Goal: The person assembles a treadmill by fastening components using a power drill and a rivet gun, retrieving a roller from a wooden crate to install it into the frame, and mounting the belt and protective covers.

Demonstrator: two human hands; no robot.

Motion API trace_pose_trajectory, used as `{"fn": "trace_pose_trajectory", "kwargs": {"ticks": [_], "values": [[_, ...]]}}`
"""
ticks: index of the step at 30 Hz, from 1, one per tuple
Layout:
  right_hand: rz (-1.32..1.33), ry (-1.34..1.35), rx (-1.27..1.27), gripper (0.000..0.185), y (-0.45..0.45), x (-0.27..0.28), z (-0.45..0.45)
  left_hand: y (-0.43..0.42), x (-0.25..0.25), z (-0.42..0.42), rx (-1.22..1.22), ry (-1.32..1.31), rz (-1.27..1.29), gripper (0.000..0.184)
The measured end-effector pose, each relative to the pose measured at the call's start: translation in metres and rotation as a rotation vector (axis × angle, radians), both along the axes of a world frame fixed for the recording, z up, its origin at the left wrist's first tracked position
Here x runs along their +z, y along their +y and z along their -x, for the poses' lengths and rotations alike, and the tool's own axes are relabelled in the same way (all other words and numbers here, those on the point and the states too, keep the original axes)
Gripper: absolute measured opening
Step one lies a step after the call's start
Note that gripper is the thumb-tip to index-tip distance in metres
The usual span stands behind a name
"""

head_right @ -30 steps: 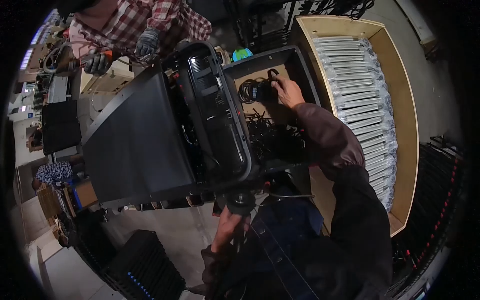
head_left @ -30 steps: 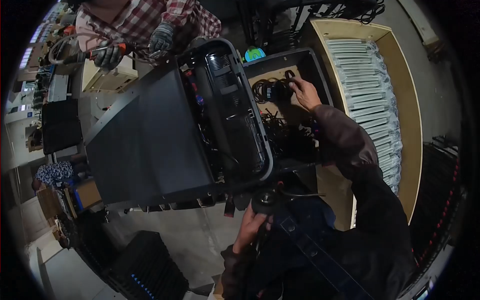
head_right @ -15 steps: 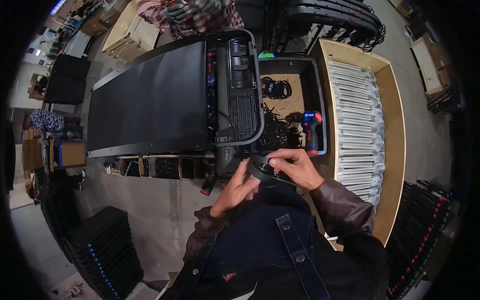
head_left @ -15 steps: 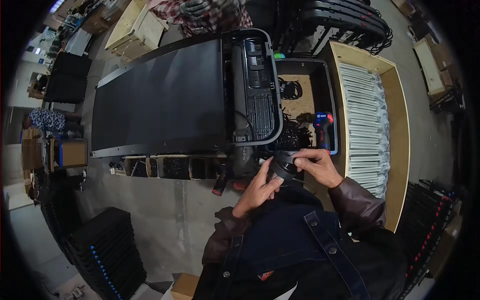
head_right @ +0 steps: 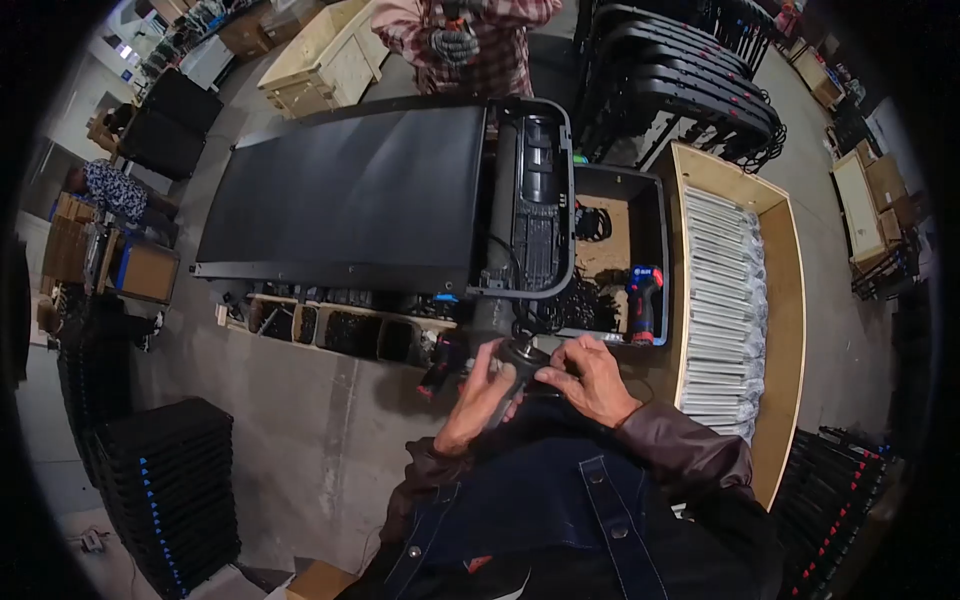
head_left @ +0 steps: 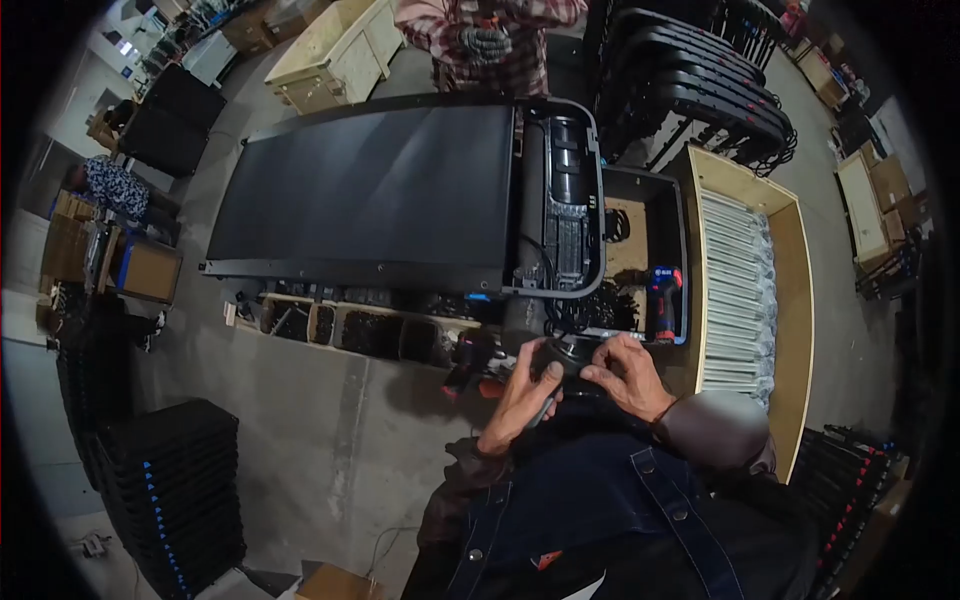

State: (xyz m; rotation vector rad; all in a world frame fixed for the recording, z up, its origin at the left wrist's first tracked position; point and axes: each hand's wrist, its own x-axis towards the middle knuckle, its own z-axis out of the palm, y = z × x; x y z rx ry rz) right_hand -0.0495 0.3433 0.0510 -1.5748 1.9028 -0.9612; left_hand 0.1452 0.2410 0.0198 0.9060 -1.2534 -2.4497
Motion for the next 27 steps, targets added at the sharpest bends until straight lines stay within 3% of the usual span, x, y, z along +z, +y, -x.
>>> {"fn": "trace_pose_trajectory", "kwargs": {"ticks": [3, 6, 7, 8, 11, 13, 14, 17, 20, 22, 24, 26, 27], "values": [[0.003, -0.15, -0.028, 0.035, -0.01, -0.003, 0.003, -0.011, 0.003, 0.009, 0.036, -0.058, 0.123, 0.06], [0.117, 0.034, 0.148, 0.075, -0.043, 0.018, 0.024, -0.039, 0.016, 0.029, 0.032, -0.059, 0.23, 0.058], [0.028, -0.007, 0.169, 0.091, -0.055, 0.019, 0.031, -0.055, 0.016, 0.039, -0.023, -0.081, 0.315, 0.057], [0.021, -0.039, 0.176, 0.089, -0.071, 0.018, 0.038, -0.072, 0.025, 0.052, -0.019, -0.084, 0.33, 0.057], [0.059, -0.201, 0.02, 0.076, -0.117, -0.005, 0.07, -0.133, 0.065, 0.111, -0.324, -0.358, 0.825, 0.058], [0.217, -0.22, -0.217, 0.058, -0.158, -0.024, 0.101, -0.156, 0.104, 0.162, -0.233, -0.525, 1.027, 0.053], [0.191, -0.3, -0.323, 0.053, -0.18, -0.034, 0.125, -0.164, 0.08, 0.183, 0.039, -0.374, 1.309, 0.046], [0.122, -0.518, -0.492, 0.048, -0.24, -0.043, 0.205, -0.201, 0.069, 0.226, 0.262, -0.165, 1.523, 0.029], [0.269, -0.405, -0.616, 0.051, -0.298, -0.064, 0.271, -0.257, 0.008, 0.238, 0.293, -0.236, 1.475, 0.022], [0.106, -0.385, -0.579, 0.056, -0.334, -0.083, 0.324, -0.31, -0.023, 0.249, 0.331, -0.423, 1.565, 0.023], [0.056, -0.409, -0.636, 0.069, -0.369, -0.067, 0.334, -0.368, -0.047, 0.258, 0.31, -0.561, 1.603, 0.029], [0.113, -0.281, -0.665, 0.084, -0.407, -0.112, 0.375, -0.415, -0.068, 0.263, 0.287, -0.589, 1.887, 0.032], [0.113, -0.287, -0.647, 0.084, -0.421, -0.11, 0.379, -0.425, -0.058, 0.263, 0.296, -0.609, 1.887, 0.032]]}}
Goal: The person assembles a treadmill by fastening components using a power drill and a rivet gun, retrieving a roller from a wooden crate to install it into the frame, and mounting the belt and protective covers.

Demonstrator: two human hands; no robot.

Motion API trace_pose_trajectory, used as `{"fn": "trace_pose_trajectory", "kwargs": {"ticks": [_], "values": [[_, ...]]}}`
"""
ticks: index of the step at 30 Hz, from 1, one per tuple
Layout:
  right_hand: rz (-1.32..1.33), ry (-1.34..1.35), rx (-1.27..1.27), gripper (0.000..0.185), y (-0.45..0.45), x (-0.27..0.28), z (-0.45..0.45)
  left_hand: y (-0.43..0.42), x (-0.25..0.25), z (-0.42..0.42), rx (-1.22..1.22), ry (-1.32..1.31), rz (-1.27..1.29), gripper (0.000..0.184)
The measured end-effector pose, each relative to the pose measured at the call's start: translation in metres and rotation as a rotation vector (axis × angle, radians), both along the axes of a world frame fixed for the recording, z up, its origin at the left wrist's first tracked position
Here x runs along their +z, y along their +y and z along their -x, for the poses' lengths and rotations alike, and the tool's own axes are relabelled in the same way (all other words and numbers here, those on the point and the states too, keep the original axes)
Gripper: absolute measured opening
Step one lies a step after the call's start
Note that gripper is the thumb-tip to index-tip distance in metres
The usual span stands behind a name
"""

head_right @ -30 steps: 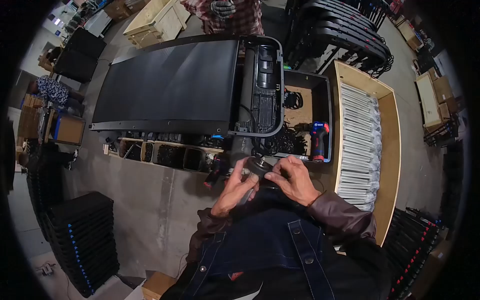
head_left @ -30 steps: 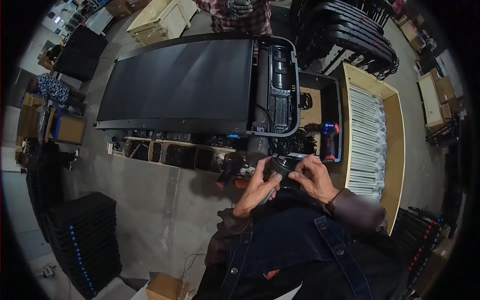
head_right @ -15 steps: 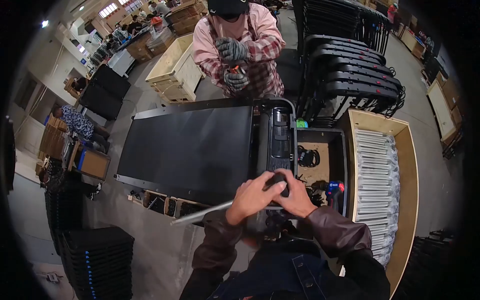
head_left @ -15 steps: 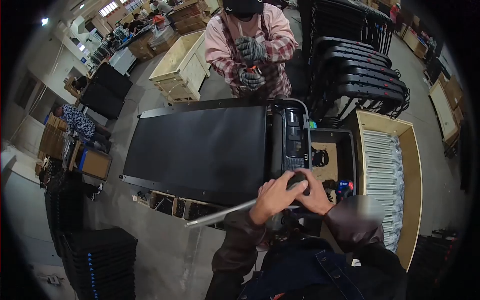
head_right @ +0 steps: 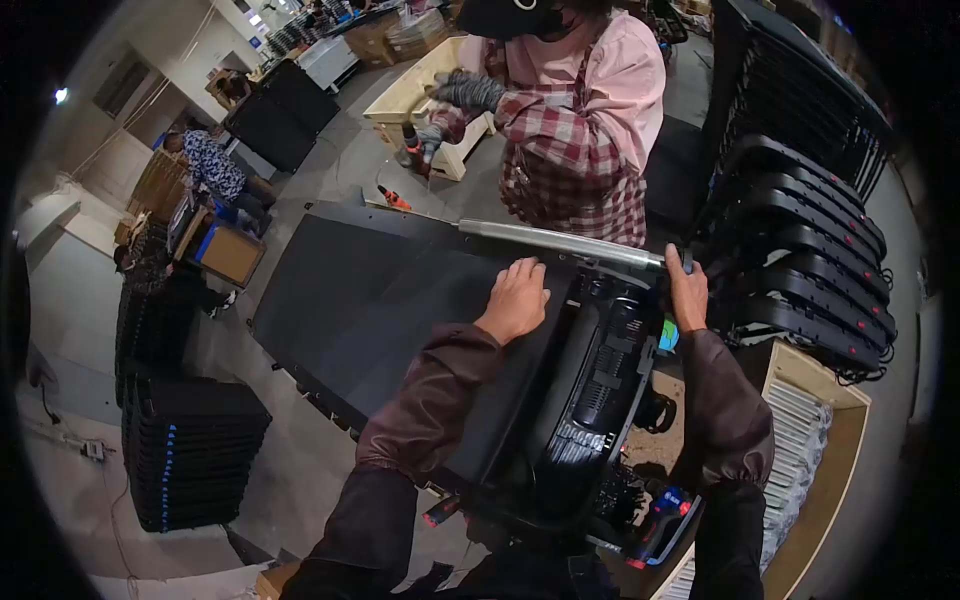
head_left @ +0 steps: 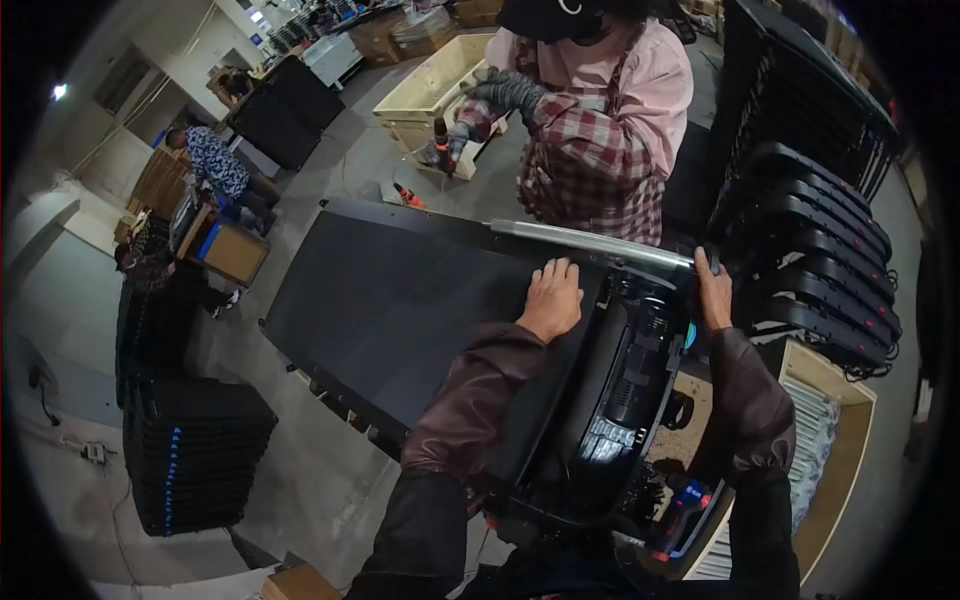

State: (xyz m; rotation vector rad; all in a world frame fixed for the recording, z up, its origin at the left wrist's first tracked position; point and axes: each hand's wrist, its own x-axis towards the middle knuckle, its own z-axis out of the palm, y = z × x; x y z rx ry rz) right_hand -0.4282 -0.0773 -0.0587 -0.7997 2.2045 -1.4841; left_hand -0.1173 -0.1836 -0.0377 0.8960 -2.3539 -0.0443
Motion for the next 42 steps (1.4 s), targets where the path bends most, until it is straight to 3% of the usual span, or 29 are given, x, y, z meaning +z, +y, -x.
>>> {"fn": "trace_pose_trajectory", "kwargs": {"ticks": [2, 3, 7, 10, 12, 16, 18, 21, 23, 25, 29, 33, 36, 38, 40, 42], "values": [[-0.071, -0.177, 0.12, 0.092, -0.023, 0.011, 0.007, -0.011, 0.033, -0.003, -0.081, -0.315, -0.304, 0.036], [-0.027, -0.144, 0.099, 0.085, -0.039, 0.014, 0.002, -0.019, 0.032, -0.004, -0.063, -0.318, -0.303, 0.036], [-0.09, -0.339, 0.191, 0.073, -0.077, 0.041, -0.028, -0.041, 0.027, -0.006, -0.13, -0.308, -0.243, 0.038], [-0.217, -0.443, 0.413, 0.065, -0.11, 0.051, -0.053, -0.045, 0.029, -0.004, -0.167, -0.336, -0.196, 0.034], [-0.213, -0.442, 0.579, 0.067, -0.136, 0.046, -0.073, -0.039, 0.028, -0.003, -0.108, -0.19, 0.025, 0.034], [-0.321, -0.008, 0.858, 0.086, -0.178, 0.069, -0.11, -0.005, 0.04, -0.011, 0.062, -0.081, 0.05, 0.035], [-0.394, 0.033, 1.052, 0.093, -0.194, 0.07, -0.118, 0.028, 0.059, -0.039, 0.222, 0.063, -0.059, 0.039], [-0.585, 0.165, 1.292, 0.098, -0.192, 0.095, -0.133, 0.093, 0.08, -0.111, 0.38, 0.14, -0.201, 0.028], [-0.595, 0.175, 1.252, 0.099, -0.18, 0.104, -0.147, 0.153, 0.078, -0.159, 0.612, 0.165, -0.25, 0.019], [-0.704, 0.206, 1.301, 0.1, -0.174, 0.106, -0.153, 0.221, 0.059, -0.192, 0.862, 0.513, -0.623, 0.012], [-0.606, 0.111, 1.2, 0.097, -0.157, 0.091, -0.154, 0.311, 0.029, -0.214, 0.762, 0.779, -1.04, 0.019], [-0.512, -0.053, 1.13, 0.093, -0.148, 0.083, -0.137, 0.308, 0.017, -0.214, 0.821, 0.89, -0.908, 0.02], [-0.497, -0.096, 1.106, 0.091, -0.145, 0.086, -0.127, 0.298, 0.012, -0.218, 0.822, 0.765, -0.93, 0.02], [-0.446, -0.133, 1.095, 0.085, -0.142, 0.077, -0.121, 0.292, 0.024, -0.216, 0.878, 0.52, -0.882, 0.02], [-0.399, -0.078, 0.996, 0.08, -0.144, 0.057, -0.116, 0.294, 0.026, -0.211, 0.87, 0.519, -0.793, 0.019], [-0.474, 0.007, 0.909, 0.078, -0.128, 0.081, -0.127, 0.297, 0.012, -0.21, 0.892, 0.547, -0.722, 0.015]]}}
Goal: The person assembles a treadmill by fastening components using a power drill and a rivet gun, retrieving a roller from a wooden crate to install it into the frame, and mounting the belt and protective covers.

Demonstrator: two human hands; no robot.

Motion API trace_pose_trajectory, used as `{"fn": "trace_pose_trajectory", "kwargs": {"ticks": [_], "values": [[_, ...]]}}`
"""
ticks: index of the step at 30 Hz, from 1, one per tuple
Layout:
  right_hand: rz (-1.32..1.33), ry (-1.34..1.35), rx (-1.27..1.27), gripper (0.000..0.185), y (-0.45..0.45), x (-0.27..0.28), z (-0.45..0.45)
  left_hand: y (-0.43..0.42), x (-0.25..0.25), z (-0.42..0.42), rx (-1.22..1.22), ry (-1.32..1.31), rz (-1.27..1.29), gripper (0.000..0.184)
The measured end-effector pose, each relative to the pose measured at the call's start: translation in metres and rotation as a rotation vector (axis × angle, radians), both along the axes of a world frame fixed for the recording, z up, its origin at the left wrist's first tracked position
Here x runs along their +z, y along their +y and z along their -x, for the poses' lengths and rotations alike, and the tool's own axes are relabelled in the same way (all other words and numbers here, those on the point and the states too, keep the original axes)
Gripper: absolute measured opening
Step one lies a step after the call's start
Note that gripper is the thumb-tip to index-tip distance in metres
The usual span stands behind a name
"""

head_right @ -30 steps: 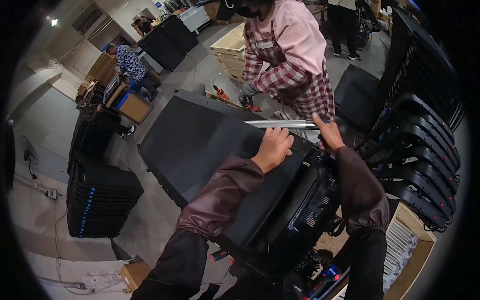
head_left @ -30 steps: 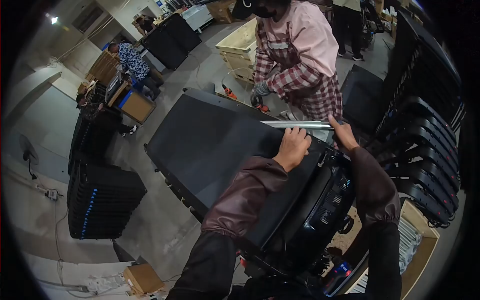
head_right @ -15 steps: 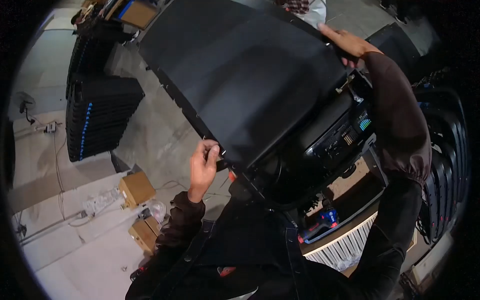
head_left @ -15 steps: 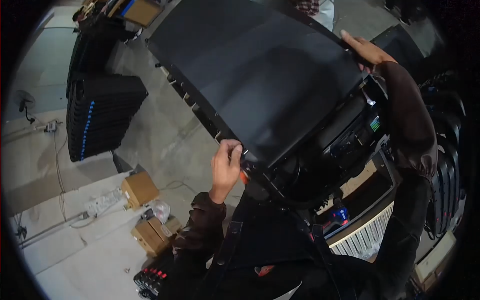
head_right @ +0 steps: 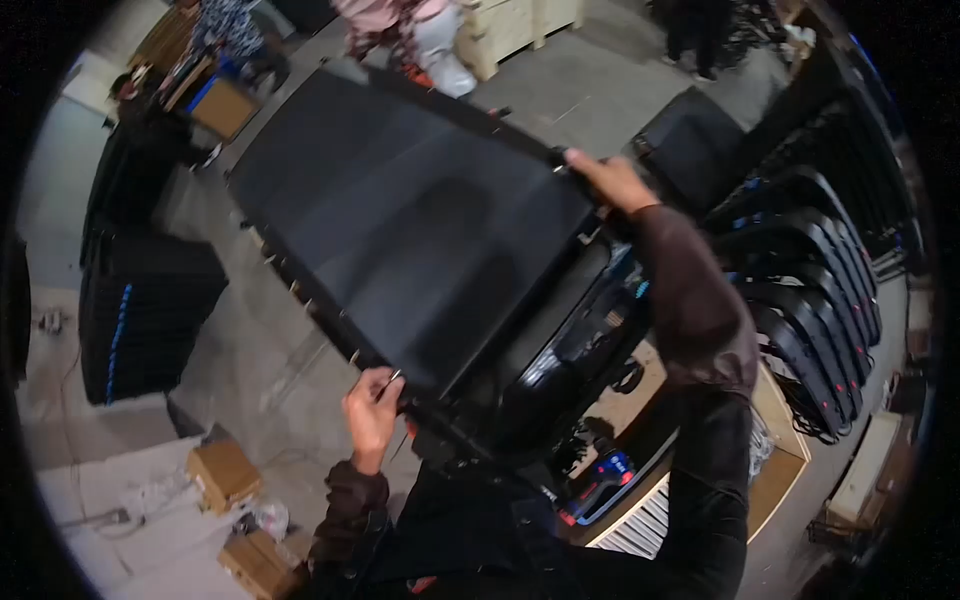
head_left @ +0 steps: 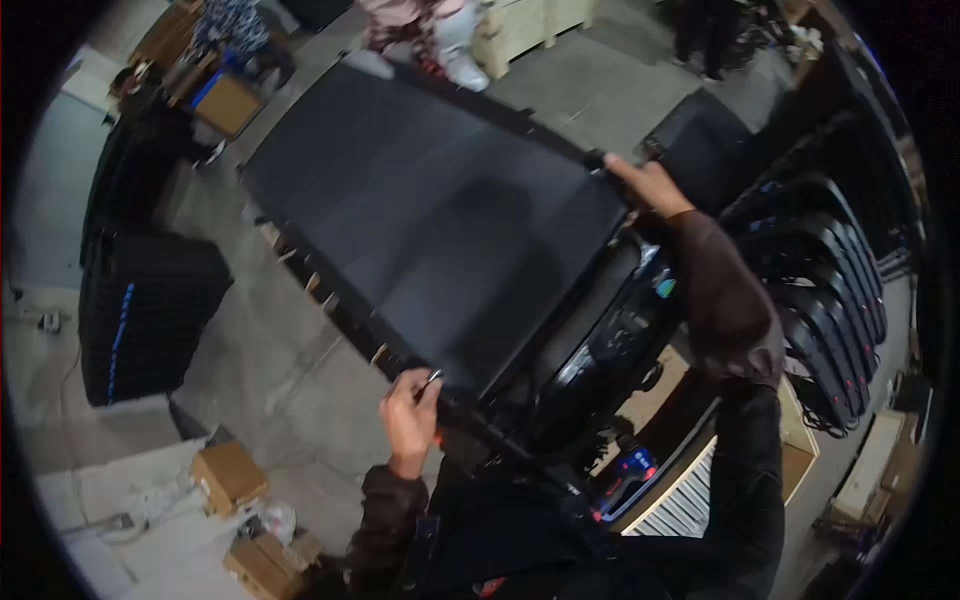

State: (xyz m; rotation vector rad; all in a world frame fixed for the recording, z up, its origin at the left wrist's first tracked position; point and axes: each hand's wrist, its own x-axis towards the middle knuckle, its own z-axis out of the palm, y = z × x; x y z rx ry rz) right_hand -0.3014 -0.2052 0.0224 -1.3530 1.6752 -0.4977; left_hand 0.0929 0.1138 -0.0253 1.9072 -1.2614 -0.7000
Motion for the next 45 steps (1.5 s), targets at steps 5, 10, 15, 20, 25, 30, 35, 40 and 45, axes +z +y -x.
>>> {"fn": "trace_pose_trajectory", "kwargs": {"ticks": [5, 10, 15, 20, 25, 30, 35, 40, 45], "values": [[0.13, -0.078, -0.073, 0.064, 0.009, -0.002, 0.011, 0.011, 0.016, 0.0, -0.036, 0.385, -0.091, 0.013], [0.04, -0.222, -0.063, 0.042, 0.067, 0.002, 0.059, 0.062, 0.042, 0.043, 0.004, 0.395, -0.198, 0.016], [0.069, -0.172, -0.14, 0.042, 0.085, -0.041, 0.08, 0.072, 0.026, 0.074, -0.081, 0.333, -0.2, 0.018], [0.225, -0.281, -0.276, 0.038, 0.09, -0.062, 0.083, 0.073, 0.027, 0.082, -0.068, 0.305, -0.113, 0.016], [0.284, -0.196, -0.314, 0.035, 0.09, -0.071, 0.083, 0.066, 0.027, 0.078, -0.203, 0.039, 0.115, 0.016], [0.343, -0.25, -0.403, 0.037, 0.088, -0.08, 0.077, 0.062, 0.003, 0.08, -0.251, 0.019, 0.119, 0.013], [0.34, -0.223, -0.364, 0.039, 0.096, -0.078, 0.077, 0.059, 0.005, 0.077, -0.326, -0.071, 0.028, 0.012], [0.411, -0.224, -0.423, 0.039, 0.096, -0.081, 0.072, 0.057, 0.018, 0.071, -0.281, 0.121, -0.079, 0.018], [0.346, -0.193, -0.215, 0.04, 0.098, -0.085, 0.091, 0.046, 0.027, 0.064, -0.292, -0.039, -0.123, 0.02]]}}
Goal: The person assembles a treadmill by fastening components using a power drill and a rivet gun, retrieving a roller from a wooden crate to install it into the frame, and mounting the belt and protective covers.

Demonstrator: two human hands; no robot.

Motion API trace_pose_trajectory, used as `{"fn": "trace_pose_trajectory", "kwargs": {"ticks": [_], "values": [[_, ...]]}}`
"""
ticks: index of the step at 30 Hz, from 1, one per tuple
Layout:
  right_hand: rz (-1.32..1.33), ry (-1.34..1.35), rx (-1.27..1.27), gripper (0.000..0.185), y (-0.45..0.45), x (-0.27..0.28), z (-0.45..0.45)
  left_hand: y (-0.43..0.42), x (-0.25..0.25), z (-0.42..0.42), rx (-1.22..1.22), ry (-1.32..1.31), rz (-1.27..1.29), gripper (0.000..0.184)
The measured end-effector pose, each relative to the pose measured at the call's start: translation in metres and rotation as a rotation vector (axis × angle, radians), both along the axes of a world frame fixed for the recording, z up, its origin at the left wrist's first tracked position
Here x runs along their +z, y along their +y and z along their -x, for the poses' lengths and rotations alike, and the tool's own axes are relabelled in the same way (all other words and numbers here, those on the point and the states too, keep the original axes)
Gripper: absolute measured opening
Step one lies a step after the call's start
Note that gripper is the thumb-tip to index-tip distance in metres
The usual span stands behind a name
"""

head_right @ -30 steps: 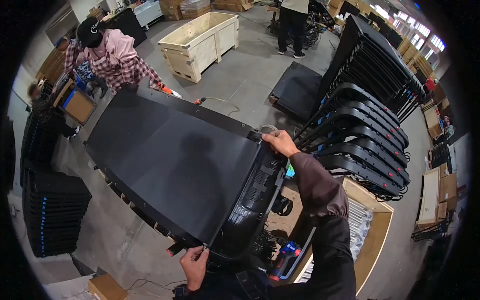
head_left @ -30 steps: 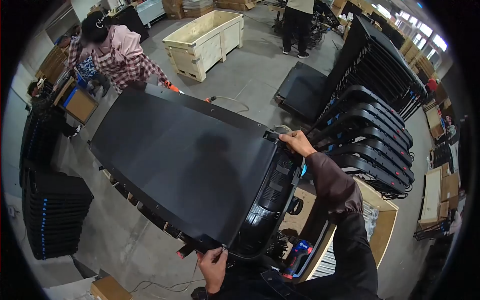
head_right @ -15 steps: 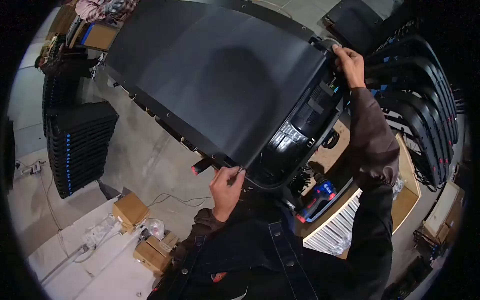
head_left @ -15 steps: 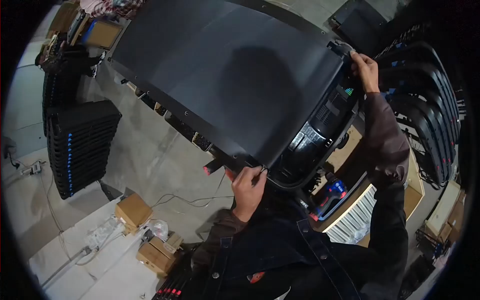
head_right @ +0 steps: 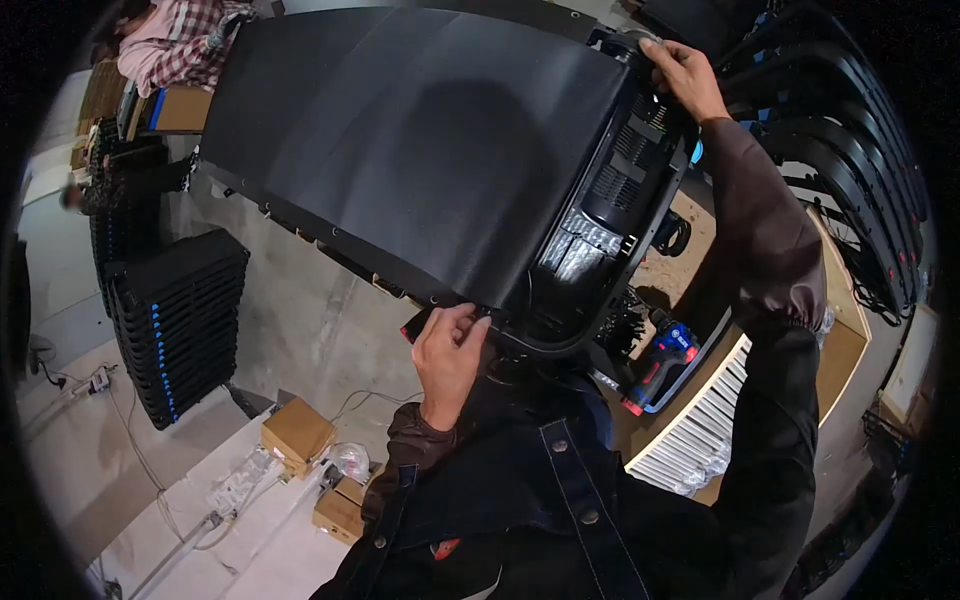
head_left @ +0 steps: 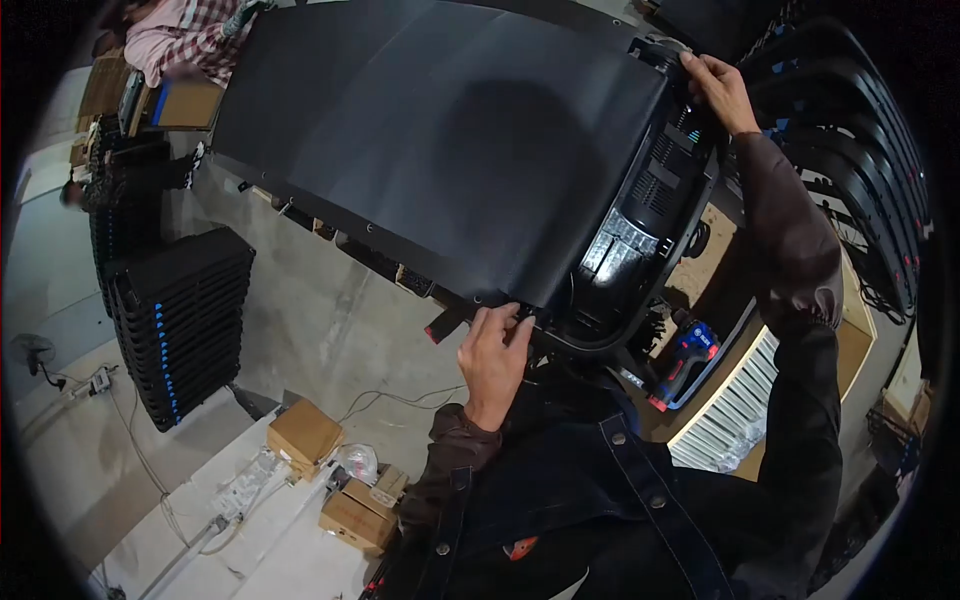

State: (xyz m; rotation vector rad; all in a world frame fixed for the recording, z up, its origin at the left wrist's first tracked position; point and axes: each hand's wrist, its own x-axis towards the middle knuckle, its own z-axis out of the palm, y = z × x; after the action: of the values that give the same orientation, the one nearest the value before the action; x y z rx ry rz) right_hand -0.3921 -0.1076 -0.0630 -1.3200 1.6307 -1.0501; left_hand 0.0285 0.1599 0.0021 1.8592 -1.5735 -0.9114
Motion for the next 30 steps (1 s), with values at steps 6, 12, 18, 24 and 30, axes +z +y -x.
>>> {"fn": "trace_pose_trajectory", "kwargs": {"ticks": [6, 12, 18, 24, 30], "values": [[0.595, 0.927, 0.128, 0.037, 0.013, 0.0, 0.002, -0.024, 0.01, 0.009, -0.317, -0.432, -0.063, 0.02], [0.52, 1.014, 0.053, 0.034, 0.019, 0.004, -0.007, -0.016, -0.015, 0.009, -0.319, -0.463, 0.116, 0.014], [0.565, 0.702, -0.207, 0.028, 0.047, -0.006, -0.004, -0.012, -0.004, 0.01, -0.385, -0.387, 0.113, 0.015], [0.125, -0.093, -0.739, 0.027, 0.175, -0.075, -0.041, -0.017, -0.007, 0.007, -0.46, -0.383, 0.104, 0.022], [-0.791, 0.154, -0.055, 0.045, 0.346, -0.273, -0.14, -0.024, 0.004, -0.014, -0.542, -0.224, -0.07, 0.019]]}}
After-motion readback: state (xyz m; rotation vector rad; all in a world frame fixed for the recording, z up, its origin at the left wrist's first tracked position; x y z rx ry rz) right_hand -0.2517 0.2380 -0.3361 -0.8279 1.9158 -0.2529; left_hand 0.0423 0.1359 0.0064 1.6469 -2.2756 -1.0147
